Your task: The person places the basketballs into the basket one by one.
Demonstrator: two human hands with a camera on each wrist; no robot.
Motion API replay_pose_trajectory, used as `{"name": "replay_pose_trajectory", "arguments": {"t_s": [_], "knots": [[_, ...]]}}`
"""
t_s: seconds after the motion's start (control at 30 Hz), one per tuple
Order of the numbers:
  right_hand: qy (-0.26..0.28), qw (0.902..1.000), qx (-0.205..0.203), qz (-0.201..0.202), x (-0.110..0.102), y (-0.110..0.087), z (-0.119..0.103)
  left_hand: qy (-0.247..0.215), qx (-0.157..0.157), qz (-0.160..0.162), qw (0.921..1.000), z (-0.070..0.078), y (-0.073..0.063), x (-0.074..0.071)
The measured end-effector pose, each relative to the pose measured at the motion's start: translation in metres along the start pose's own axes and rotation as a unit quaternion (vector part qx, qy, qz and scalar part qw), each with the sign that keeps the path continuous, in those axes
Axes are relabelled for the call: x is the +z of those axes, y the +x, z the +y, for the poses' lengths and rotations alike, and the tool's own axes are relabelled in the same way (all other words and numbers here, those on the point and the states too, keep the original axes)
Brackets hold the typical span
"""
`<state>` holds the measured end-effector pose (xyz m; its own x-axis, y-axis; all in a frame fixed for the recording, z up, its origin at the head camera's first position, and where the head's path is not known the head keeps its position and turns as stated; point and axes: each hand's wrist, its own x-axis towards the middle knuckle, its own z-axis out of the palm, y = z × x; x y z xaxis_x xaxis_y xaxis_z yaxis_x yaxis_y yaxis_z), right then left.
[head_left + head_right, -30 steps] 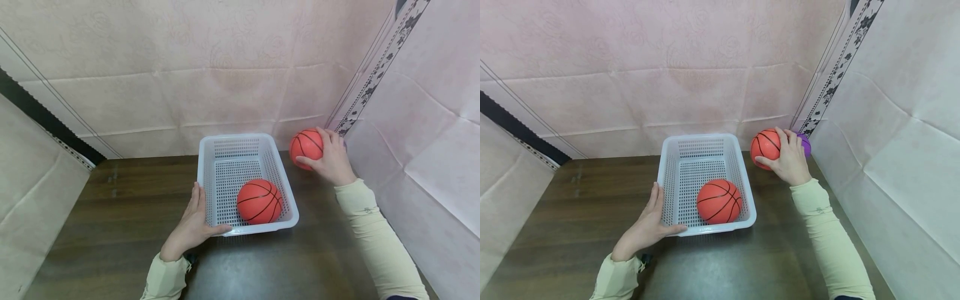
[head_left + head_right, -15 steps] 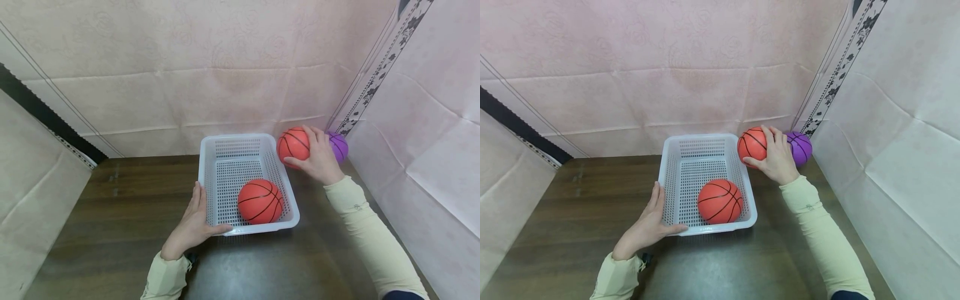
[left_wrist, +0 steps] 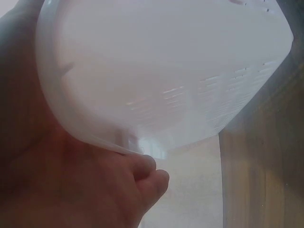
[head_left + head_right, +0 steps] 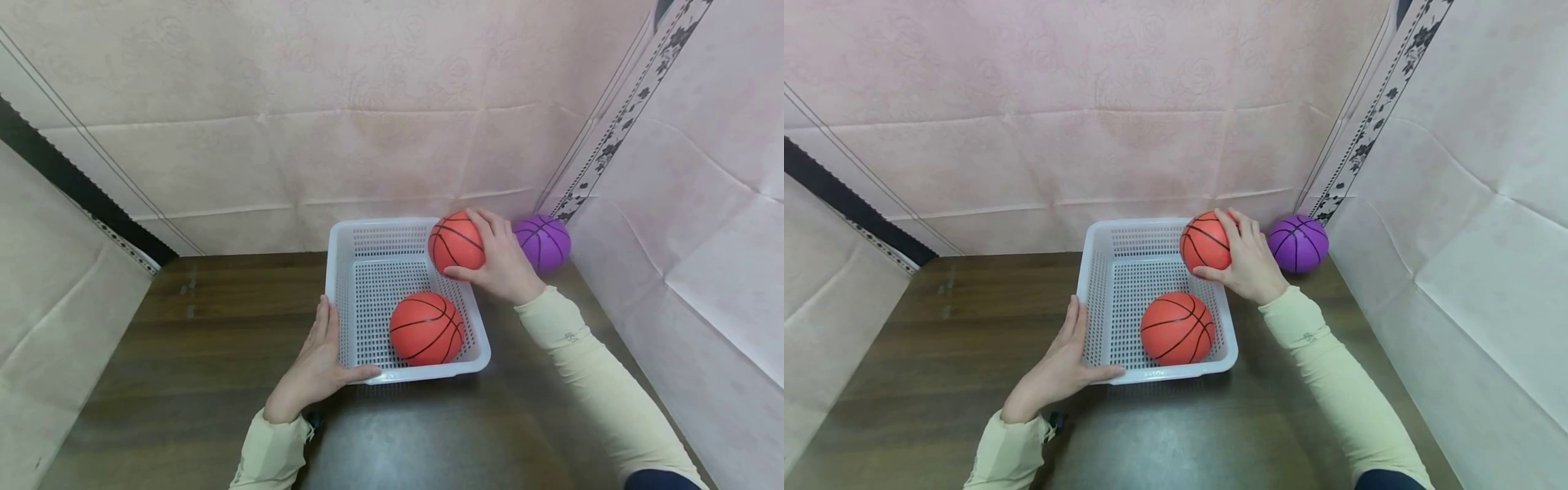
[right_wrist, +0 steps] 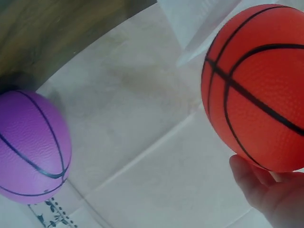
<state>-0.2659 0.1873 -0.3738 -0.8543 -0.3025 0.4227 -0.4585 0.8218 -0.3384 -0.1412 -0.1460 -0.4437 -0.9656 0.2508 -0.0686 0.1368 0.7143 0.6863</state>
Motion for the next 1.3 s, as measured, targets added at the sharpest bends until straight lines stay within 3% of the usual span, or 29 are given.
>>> {"name": "replay_pose_trajectory", "arguments": {"t_s": [0.57, 1.3], "knots": [[0.007, 0.9943, -0.081, -0.068, 0.024, 0.010, -0.023, -0.006, -0.010, -0.002, 0.9999, -0.002, 0.000, 0.001], [0.019, 0.9938, -0.041, -0.102, 0.041, 0.024, -0.028, -0.002, 0.001, 0.001, 1.0000, -0.001, -0.002, 0.000]]}}
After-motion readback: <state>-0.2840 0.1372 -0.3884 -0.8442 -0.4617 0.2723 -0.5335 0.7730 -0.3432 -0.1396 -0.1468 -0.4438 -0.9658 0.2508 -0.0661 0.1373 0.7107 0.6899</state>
